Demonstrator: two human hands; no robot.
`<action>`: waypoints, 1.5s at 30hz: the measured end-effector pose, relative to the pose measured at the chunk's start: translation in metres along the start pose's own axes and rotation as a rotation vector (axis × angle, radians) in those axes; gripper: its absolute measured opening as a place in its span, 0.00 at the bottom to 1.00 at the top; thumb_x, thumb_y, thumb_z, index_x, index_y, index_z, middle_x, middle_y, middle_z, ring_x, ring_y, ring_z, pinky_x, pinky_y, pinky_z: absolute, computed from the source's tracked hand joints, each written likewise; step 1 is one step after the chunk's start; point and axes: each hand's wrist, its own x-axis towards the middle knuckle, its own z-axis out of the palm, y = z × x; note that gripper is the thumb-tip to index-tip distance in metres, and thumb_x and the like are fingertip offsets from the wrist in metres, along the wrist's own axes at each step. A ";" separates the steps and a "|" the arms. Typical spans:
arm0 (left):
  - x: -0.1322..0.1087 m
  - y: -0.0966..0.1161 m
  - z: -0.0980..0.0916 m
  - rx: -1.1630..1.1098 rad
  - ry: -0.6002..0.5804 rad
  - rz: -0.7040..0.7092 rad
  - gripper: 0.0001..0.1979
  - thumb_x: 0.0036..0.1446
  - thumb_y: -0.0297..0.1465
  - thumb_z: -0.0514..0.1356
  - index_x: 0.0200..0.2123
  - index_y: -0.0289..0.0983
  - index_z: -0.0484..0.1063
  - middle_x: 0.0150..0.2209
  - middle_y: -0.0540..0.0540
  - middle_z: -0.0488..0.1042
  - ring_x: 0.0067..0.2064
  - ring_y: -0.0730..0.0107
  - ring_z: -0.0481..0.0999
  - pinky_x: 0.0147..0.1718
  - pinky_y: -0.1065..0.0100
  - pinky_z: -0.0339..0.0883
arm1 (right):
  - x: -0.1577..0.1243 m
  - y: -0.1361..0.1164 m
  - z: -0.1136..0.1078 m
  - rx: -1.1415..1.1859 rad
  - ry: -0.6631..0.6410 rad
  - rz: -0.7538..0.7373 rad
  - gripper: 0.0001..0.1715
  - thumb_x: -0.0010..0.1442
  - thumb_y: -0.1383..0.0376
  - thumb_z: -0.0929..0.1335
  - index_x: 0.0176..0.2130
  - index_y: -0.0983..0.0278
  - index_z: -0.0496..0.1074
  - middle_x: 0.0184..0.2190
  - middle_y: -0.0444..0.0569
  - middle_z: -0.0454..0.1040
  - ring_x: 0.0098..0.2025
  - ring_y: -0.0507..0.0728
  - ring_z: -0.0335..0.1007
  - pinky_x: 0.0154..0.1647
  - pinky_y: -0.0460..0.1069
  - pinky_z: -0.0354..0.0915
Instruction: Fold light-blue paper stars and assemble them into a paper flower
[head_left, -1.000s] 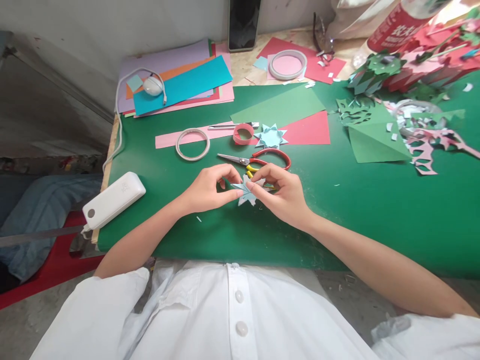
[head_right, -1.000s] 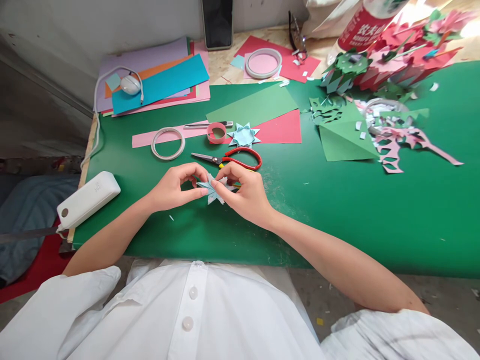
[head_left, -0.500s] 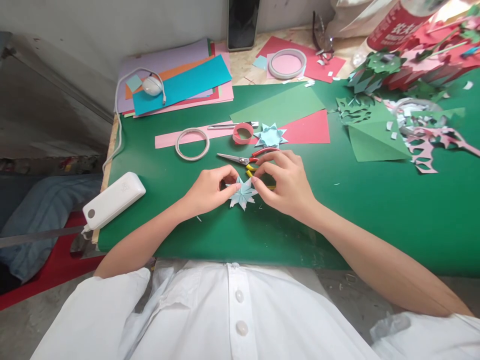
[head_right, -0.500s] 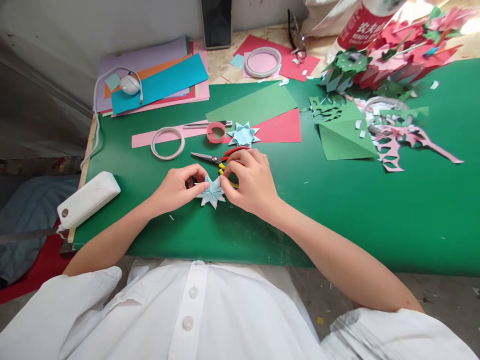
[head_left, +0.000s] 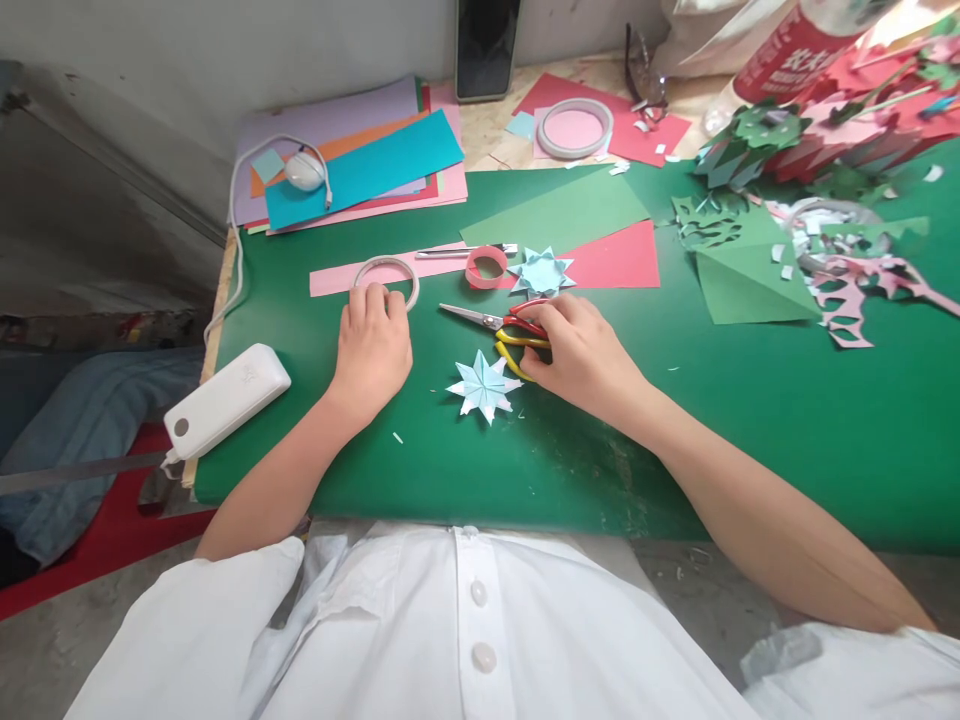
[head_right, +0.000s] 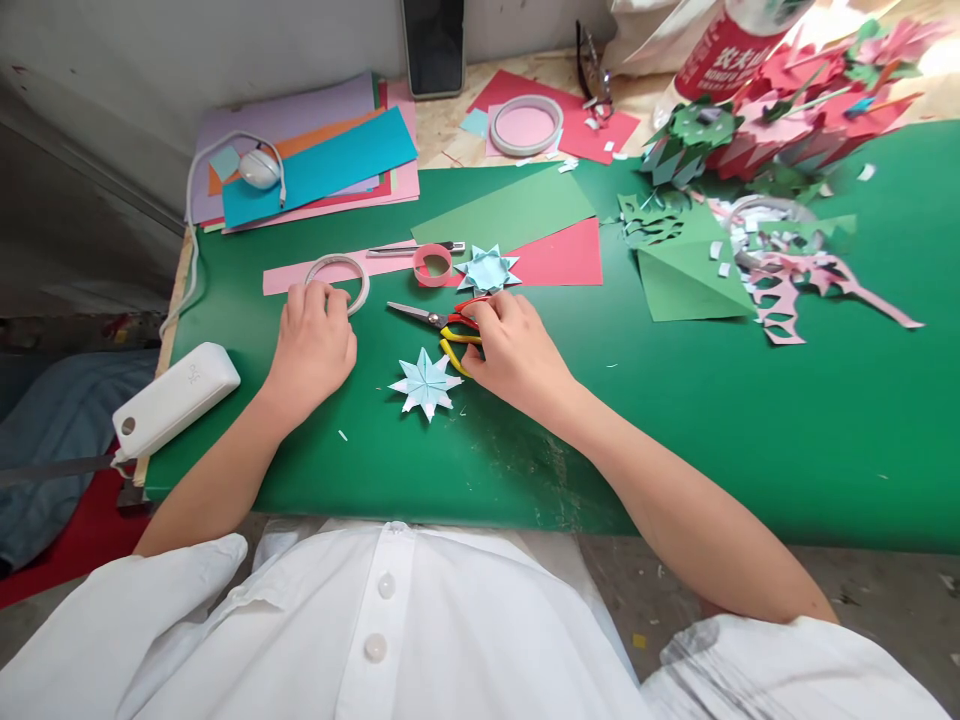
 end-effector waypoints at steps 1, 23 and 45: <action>0.000 -0.002 0.001 0.020 -0.017 -0.012 0.16 0.61 0.19 0.46 0.47 0.28 0.69 0.49 0.28 0.70 0.54 0.39 0.69 0.48 0.49 0.66 | 0.000 0.000 0.001 -0.007 0.008 0.025 0.24 0.52 0.70 0.66 0.51 0.65 0.70 0.46 0.59 0.73 0.45 0.66 0.68 0.43 0.57 0.67; -0.003 0.005 -0.012 -1.015 0.220 0.034 0.21 0.62 0.28 0.61 0.57 0.44 0.63 0.39 0.53 0.82 0.44 0.68 0.84 0.47 0.64 0.79 | 0.002 -0.001 -0.012 0.124 0.244 0.046 0.25 0.57 0.44 0.68 0.40 0.59 0.62 0.30 0.49 0.73 0.25 0.55 0.65 0.24 0.50 0.57; -0.010 0.012 -0.013 -1.000 0.188 0.274 0.07 0.62 0.29 0.61 0.44 0.40 0.73 0.39 0.50 0.80 0.40 0.68 0.84 0.41 0.69 0.77 | -0.001 0.001 -0.007 -0.071 0.290 -0.011 0.30 0.59 0.39 0.65 0.43 0.61 0.68 0.36 0.56 0.70 0.41 0.65 0.68 0.39 0.56 0.62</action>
